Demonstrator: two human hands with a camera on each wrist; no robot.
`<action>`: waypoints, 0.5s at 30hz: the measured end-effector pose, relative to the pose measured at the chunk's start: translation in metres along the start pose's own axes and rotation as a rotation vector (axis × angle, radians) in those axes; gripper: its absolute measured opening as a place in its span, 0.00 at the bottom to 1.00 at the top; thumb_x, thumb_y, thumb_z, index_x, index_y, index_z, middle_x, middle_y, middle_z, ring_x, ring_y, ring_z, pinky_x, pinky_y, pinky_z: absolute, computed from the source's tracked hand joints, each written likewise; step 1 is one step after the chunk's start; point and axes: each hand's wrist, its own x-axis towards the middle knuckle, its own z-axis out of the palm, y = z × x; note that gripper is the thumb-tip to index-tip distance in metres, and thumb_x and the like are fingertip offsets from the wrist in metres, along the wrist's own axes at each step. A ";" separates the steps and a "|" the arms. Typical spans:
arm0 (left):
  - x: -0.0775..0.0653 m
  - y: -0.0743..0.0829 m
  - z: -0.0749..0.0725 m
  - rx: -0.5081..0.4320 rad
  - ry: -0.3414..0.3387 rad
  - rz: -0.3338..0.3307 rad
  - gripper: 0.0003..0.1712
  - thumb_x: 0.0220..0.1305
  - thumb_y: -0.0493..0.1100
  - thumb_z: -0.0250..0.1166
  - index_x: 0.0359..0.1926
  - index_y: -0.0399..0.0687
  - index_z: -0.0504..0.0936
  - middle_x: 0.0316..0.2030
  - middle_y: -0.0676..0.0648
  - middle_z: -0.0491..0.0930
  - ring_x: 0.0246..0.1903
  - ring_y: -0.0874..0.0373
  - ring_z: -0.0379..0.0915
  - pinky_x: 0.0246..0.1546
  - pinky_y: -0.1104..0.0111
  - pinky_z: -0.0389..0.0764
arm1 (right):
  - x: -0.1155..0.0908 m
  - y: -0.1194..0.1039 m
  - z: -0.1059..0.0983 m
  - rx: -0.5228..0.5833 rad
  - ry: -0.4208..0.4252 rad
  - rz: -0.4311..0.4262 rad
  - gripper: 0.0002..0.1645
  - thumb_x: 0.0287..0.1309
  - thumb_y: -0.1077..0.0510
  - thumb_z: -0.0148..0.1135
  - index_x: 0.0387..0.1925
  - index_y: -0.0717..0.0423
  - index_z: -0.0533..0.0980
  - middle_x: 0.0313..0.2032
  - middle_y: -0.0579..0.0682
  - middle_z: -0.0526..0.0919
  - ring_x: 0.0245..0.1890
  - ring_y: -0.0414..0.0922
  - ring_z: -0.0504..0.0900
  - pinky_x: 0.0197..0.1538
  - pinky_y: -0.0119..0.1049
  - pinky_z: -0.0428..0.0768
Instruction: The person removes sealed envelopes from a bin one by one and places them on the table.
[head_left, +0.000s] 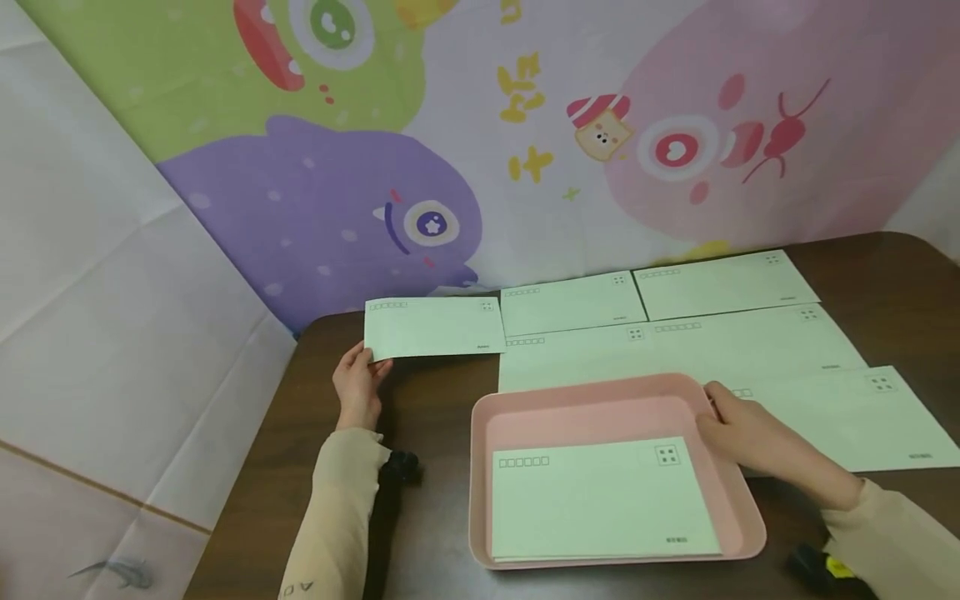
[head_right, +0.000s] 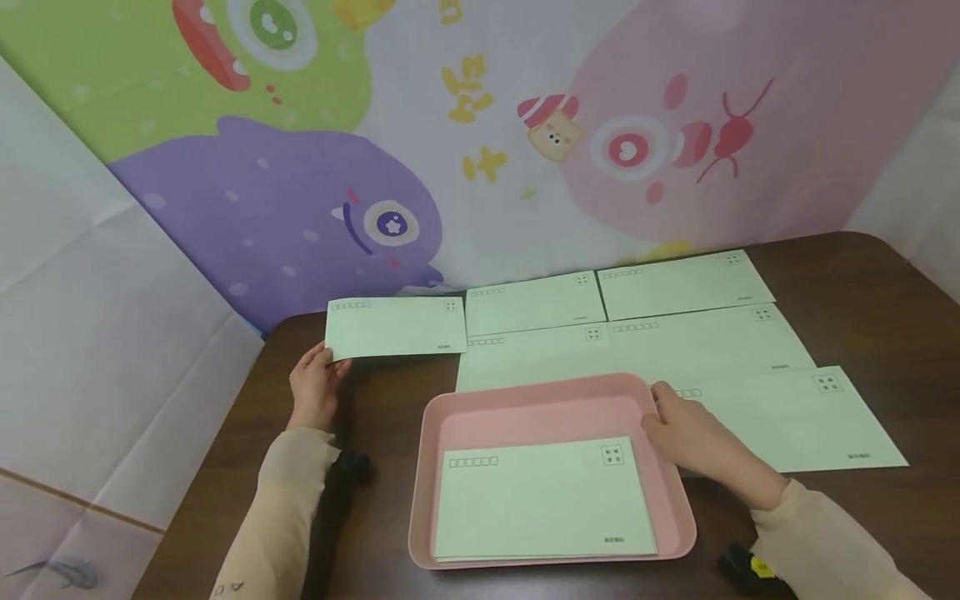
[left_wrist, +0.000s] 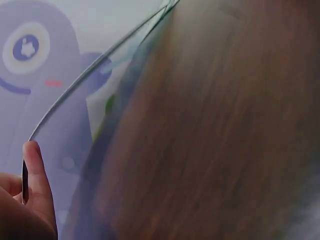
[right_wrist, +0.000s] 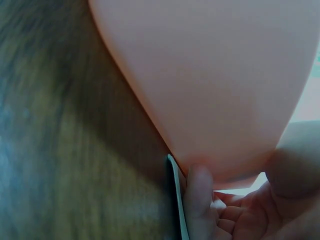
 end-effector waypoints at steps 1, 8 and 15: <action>0.002 -0.001 -0.001 -0.004 0.004 -0.009 0.21 0.66 0.33 0.46 0.59 0.33 0.65 0.38 0.44 0.68 0.18 0.65 0.70 0.25 0.76 0.78 | 0.000 0.000 0.000 -0.001 -0.001 0.003 0.20 0.65 0.55 0.39 0.49 0.68 0.59 0.33 0.54 0.73 0.28 0.43 0.72 0.28 0.35 0.70; 0.016 -0.006 -0.002 0.022 0.027 -0.024 0.21 0.65 0.33 0.46 0.59 0.31 0.65 0.38 0.43 0.69 0.16 0.65 0.72 0.25 0.77 0.78 | 0.000 0.000 0.001 -0.002 -0.002 0.010 0.20 0.65 0.55 0.39 0.49 0.68 0.59 0.32 0.54 0.73 0.28 0.43 0.72 0.28 0.35 0.70; 0.024 0.000 0.001 0.093 0.001 -0.082 0.24 0.65 0.34 0.50 0.62 0.33 0.62 0.56 0.39 0.63 0.19 0.64 0.77 0.37 0.73 0.79 | 0.001 0.000 0.001 -0.012 0.000 0.012 0.19 0.65 0.55 0.39 0.48 0.68 0.59 0.31 0.54 0.72 0.28 0.43 0.71 0.28 0.35 0.69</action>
